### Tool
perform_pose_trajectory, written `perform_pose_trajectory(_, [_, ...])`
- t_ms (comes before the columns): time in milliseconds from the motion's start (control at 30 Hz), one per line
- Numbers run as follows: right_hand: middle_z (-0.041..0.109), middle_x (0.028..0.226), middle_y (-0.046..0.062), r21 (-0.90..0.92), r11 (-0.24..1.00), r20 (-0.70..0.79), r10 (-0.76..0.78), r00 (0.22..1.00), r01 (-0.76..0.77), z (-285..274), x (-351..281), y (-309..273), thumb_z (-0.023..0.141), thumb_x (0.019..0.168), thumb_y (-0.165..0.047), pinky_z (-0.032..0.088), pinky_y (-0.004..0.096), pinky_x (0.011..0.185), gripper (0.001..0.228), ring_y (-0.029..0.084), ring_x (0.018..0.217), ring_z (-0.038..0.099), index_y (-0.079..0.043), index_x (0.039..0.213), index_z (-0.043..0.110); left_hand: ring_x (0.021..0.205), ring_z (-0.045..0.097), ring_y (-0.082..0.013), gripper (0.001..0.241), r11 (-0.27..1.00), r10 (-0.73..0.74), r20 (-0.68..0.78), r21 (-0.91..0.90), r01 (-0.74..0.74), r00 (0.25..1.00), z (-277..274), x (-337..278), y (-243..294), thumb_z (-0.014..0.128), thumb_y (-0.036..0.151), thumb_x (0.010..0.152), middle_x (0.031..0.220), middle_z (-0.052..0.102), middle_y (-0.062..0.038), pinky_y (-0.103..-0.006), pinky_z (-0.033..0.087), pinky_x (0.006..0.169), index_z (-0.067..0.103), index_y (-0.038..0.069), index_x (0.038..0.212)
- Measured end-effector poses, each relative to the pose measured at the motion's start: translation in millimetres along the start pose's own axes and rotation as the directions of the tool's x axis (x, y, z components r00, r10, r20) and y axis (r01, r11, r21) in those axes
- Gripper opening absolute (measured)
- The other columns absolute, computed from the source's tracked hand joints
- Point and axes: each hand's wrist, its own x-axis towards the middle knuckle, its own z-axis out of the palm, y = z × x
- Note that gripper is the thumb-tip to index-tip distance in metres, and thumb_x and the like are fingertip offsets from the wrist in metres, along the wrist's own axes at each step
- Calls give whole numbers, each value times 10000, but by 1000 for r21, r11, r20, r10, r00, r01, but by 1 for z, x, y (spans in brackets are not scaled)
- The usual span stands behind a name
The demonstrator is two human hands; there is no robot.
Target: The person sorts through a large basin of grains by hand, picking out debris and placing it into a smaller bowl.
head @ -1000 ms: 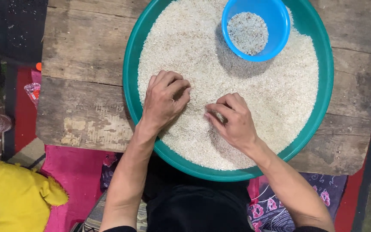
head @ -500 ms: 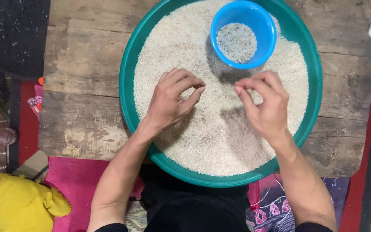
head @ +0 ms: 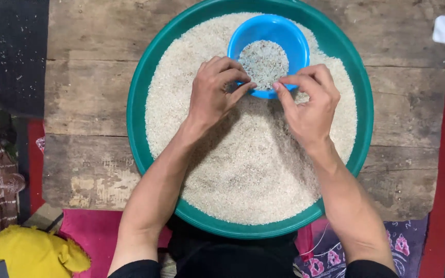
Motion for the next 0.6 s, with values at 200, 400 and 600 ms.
perform_pose_trajectory(200, [639,819,118,217,976,443,-78,893,-23,16,-38,-30,805,884,-82,526,350,731,43,241,702,627,-45,896,786,873,678,-288,107,998,-61,133,8,61,989,-32,-12,18,695,251,1024,943,693,-54,-387,503,754,755,162,1019])
perform_pose_trajectory(400, [642,803,55,187,982,735,-143,663,4,18,-33,-61,781,873,-133,545,386,760,53,261,758,669,-88,861,755,856,684,-253,180,980,-177,409,-9,198,895,-75,-19,33,719,213,988,940,720,-107,-393,490,768,766,98,1119])
perform_pose_trajectory(600, [657,820,72,91,995,819,-93,566,31,26,-38,-61,740,909,-156,551,394,800,82,259,784,682,-75,913,755,813,675,-264,213,971,-201,478,-19,239,855,-61,-33,16,718,201,994,902,713,-123,-404,498,751,760,47,1135])
